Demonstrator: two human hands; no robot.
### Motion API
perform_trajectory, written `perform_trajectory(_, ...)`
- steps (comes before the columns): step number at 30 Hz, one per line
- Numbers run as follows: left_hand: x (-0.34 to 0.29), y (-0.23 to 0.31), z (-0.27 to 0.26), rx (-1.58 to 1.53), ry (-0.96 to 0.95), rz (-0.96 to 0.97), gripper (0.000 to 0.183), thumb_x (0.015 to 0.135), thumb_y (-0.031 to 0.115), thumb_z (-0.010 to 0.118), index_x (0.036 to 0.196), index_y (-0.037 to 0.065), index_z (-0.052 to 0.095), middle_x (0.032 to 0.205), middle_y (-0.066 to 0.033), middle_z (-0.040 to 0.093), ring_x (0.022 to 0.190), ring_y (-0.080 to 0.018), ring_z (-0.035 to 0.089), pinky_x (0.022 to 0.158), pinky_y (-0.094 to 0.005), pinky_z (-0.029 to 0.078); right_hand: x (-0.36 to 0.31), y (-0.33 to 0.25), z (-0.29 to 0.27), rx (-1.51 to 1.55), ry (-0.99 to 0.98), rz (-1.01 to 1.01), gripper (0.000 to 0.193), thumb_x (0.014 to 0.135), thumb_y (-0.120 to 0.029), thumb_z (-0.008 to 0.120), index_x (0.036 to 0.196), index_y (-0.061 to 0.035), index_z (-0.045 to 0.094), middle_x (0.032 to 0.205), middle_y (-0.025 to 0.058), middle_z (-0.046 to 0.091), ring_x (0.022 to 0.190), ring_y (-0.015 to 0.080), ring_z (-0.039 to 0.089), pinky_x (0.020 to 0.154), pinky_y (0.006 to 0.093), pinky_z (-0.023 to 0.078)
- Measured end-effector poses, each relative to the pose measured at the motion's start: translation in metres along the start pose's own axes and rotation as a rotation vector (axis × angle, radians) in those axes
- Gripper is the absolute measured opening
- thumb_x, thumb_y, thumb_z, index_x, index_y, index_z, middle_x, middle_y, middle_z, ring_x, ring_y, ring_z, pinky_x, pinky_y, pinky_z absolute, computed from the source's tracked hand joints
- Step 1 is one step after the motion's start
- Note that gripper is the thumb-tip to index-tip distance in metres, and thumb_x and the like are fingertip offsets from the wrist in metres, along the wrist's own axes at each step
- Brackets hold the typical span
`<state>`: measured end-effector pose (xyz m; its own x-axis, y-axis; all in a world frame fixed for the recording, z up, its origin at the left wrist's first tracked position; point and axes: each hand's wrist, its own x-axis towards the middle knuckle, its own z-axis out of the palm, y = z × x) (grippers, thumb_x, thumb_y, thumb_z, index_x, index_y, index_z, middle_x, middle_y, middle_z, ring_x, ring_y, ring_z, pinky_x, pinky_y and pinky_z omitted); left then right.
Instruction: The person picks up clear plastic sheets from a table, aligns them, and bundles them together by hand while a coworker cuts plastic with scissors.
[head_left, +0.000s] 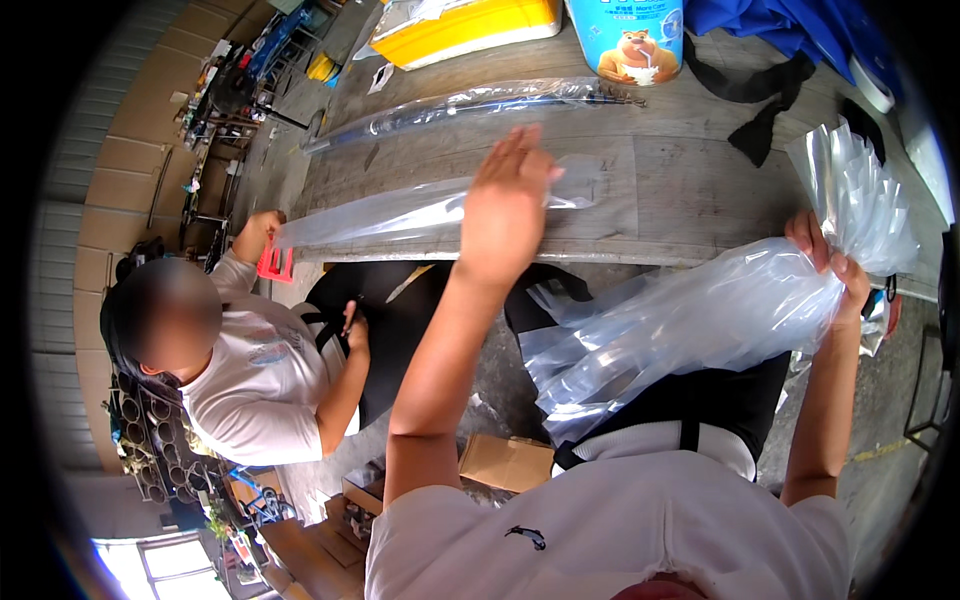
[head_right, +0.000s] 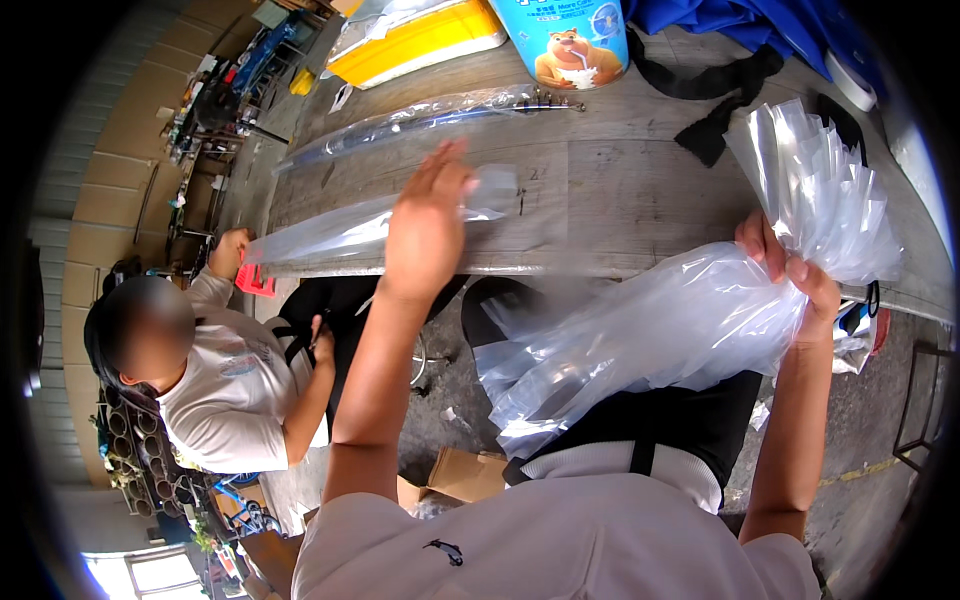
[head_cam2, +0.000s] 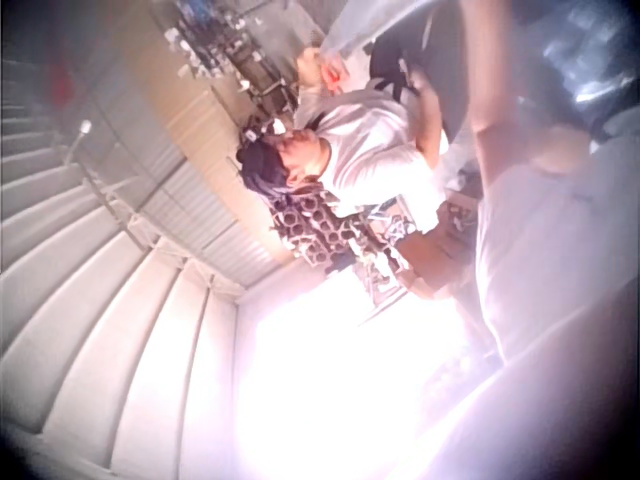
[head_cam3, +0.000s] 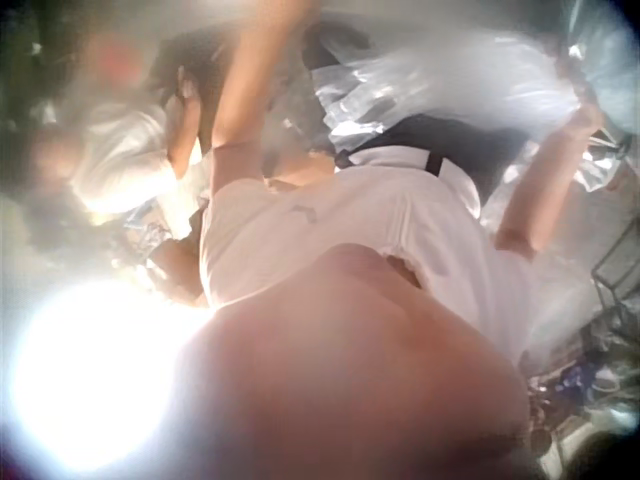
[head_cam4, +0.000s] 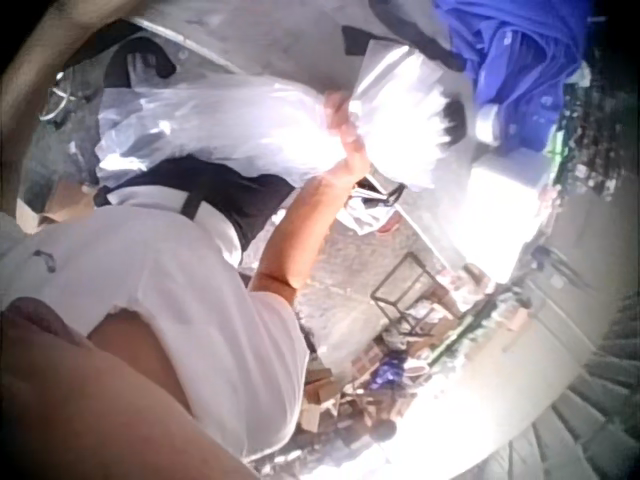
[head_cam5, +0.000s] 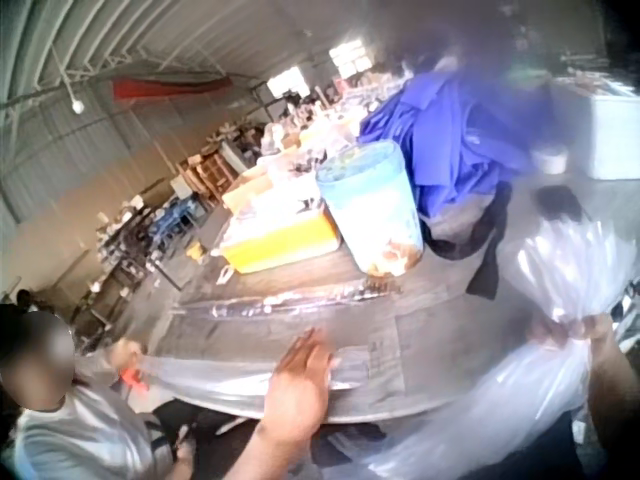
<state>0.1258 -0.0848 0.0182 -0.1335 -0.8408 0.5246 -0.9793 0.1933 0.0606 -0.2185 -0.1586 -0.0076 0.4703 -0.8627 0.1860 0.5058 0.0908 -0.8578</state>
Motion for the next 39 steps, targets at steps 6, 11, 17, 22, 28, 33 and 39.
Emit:
perform_trajectory(6,0.000,0.005,0.028,0.081,-0.141,0.071,0.035,0.088,0.014,0.054,0.119,-0.003,0.053,0.125,-0.0226,0.052,0.120,-0.0338,0.048,0.102,-0.0418,0.038,-0.002,0.000,0.005,-0.034,0.016,0.004,0.033,0.063,-0.032,0.067,0.074,-0.0039,0.053,0.061,0.0012,0.042,0.076,0.0157,0.042,0.073,0.0270,0.032)
perform_trajectory(11,0.003,0.005,0.027,0.129,-0.197,0.094,0.039,0.088,0.016,0.055,0.122,-0.003,0.051,0.127,-0.0224,0.051,0.121,-0.0328,0.047,0.102,-0.0397,0.038,-0.002,-0.001,0.004,-0.083,0.018,-0.024,0.035,0.062,-0.033,0.067,0.075,-0.0027,0.054,0.061,0.0026,0.044,0.074,0.0160,0.043,0.072,0.0272,0.032)
perform_trajectory(17,0.001,0.006,0.027,0.130,-0.198,0.087,0.039,0.088,0.016,0.055,0.122,-0.004,0.051,0.127,-0.0222,0.050,0.121,-0.0324,0.048,0.102,-0.0389,0.038,-0.003,-0.001,0.005,-0.092,0.021,-0.020,0.037,0.062,-0.033,0.068,0.076,-0.0018,0.055,0.061,0.0039,0.046,0.073,0.0173,0.044,0.071,0.0281,0.033)
perform_trajectory(22,0.001,0.005,0.028,0.127,-0.195,0.086,0.040,0.088,0.016,0.054,0.122,-0.004,0.051,0.128,-0.0226,0.050,0.121,-0.0325,0.048,0.102,-0.0395,0.038,-0.004,0.002,0.001,-0.093,-0.011,-0.046,0.037,0.063,-0.032,0.067,0.079,-0.0002,0.056,0.065,0.0057,0.047,0.073,0.0188,0.045,0.071,0.0289,0.035)
perform_trajectory(28,0.007,0.046,0.021,-0.393,-0.164,-0.227,0.045,0.096,0.030,0.045,0.126,-0.003,0.049,0.126,-0.0239,0.051,0.121,-0.0346,0.047,0.102,-0.0364,0.034,-0.014,0.007,0.005,-0.161,0.047,0.094,0.048,0.067,-0.032,0.069,0.098,0.0033,0.061,0.082,0.0104,0.063,0.079,0.0207,0.059,0.075,0.0310,0.043)
perform_trajectory(33,0.022,0.132,-0.006,-1.047,-0.248,-0.422,0.047,0.094,0.026,0.039,0.130,-0.005,0.041,0.133,-0.0271,0.043,0.128,-0.0423,0.035,0.108,-0.0400,0.025,-0.013,0.023,0.072,-0.091,0.127,0.301,0.060,0.066,-0.005,0.075,0.120,0.0016,0.051,0.103,0.0106,0.063,0.092,0.0187,0.061,0.082,0.0327,0.048)
perform_trajectory(39,0.027,0.147,-0.019,-0.449,-0.181,-0.178,0.047,0.087,0.020,0.043,0.127,-0.007,0.042,0.129,-0.0302,0.044,0.122,-0.0475,0.038,0.107,-0.0448,0.026,-0.013,0.006,0.092,-0.038,0.013,0.343,0.069,0.061,-0.007,0.078,0.123,-0.0013,0.050,0.117,0.0072,0.057,0.105,0.0168,0.053,0.093,0.0306,0.041)
